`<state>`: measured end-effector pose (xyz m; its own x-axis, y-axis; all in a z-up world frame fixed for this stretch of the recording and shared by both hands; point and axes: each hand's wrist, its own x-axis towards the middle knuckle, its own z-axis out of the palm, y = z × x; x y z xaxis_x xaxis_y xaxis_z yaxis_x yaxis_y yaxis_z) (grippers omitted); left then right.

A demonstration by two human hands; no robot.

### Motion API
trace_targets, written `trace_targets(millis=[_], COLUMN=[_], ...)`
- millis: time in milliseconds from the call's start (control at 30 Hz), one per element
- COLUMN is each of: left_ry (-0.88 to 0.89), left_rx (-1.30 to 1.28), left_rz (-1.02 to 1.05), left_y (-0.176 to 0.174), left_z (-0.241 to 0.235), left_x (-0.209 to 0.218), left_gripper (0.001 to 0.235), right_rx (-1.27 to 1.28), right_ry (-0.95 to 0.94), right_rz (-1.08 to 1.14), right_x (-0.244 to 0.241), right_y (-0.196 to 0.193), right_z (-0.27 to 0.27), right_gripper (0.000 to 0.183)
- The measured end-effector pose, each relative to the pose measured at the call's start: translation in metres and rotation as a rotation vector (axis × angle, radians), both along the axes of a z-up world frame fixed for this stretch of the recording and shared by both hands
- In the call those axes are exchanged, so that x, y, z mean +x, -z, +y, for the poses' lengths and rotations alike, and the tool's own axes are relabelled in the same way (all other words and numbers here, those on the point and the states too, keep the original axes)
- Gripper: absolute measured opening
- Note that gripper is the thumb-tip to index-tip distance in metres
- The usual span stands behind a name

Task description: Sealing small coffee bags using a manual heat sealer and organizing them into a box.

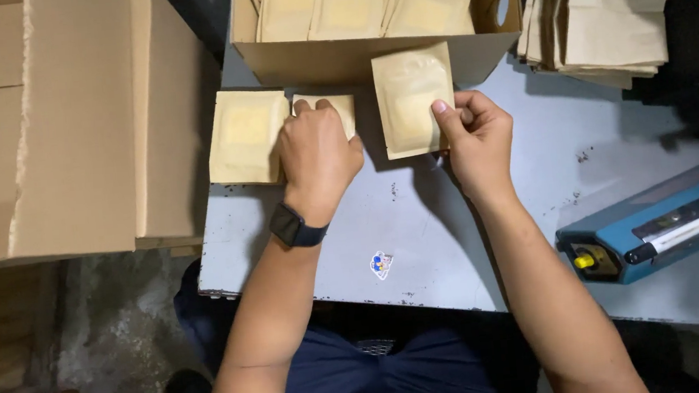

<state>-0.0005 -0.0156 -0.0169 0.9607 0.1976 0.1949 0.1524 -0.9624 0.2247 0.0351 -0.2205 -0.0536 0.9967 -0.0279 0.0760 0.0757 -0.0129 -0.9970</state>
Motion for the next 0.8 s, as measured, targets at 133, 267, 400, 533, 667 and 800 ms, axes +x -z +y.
trace_targets(millis=[133, 267, 400, 533, 667, 800], left_ry=[-0.003, 0.015, 0.025, 0.043, 0.05, 0.033], left_rx=[-0.015, -0.025, -0.008, 0.054, 0.049, 0.056], left_rz=[0.063, 0.052, 0.073, 0.064, 0.067, 0.052], left_y=[0.001, 0.005, 0.0, -0.002, -0.003, 0.0], left_z=[-0.003, -0.005, -0.005, -0.009, -0.011, -0.009], left_x=[-0.001, 0.0, -0.002, -0.002, -0.003, -0.003], left_gripper=[0.042, 0.032, 0.03, 0.039, 0.03, 0.023], right_rx=[0.003, 0.029, 0.013, -0.011, -0.027, -0.044], right_ry=[-0.005, 0.017, 0.014, 0.003, -0.001, -0.021], right_rz=[-0.002, -0.008, -0.024, -0.024, -0.024, -0.015], right_x=[0.004, 0.008, 0.013, 0.013, 0.013, 0.011], right_y=[0.007, 0.016, 0.025, 0.027, 0.029, 0.028], right_z=[-0.004, -0.007, -0.008, -0.01, -0.01, -0.009], right_gripper=[0.011, 0.011, 0.01, 0.01, 0.01, 0.01])
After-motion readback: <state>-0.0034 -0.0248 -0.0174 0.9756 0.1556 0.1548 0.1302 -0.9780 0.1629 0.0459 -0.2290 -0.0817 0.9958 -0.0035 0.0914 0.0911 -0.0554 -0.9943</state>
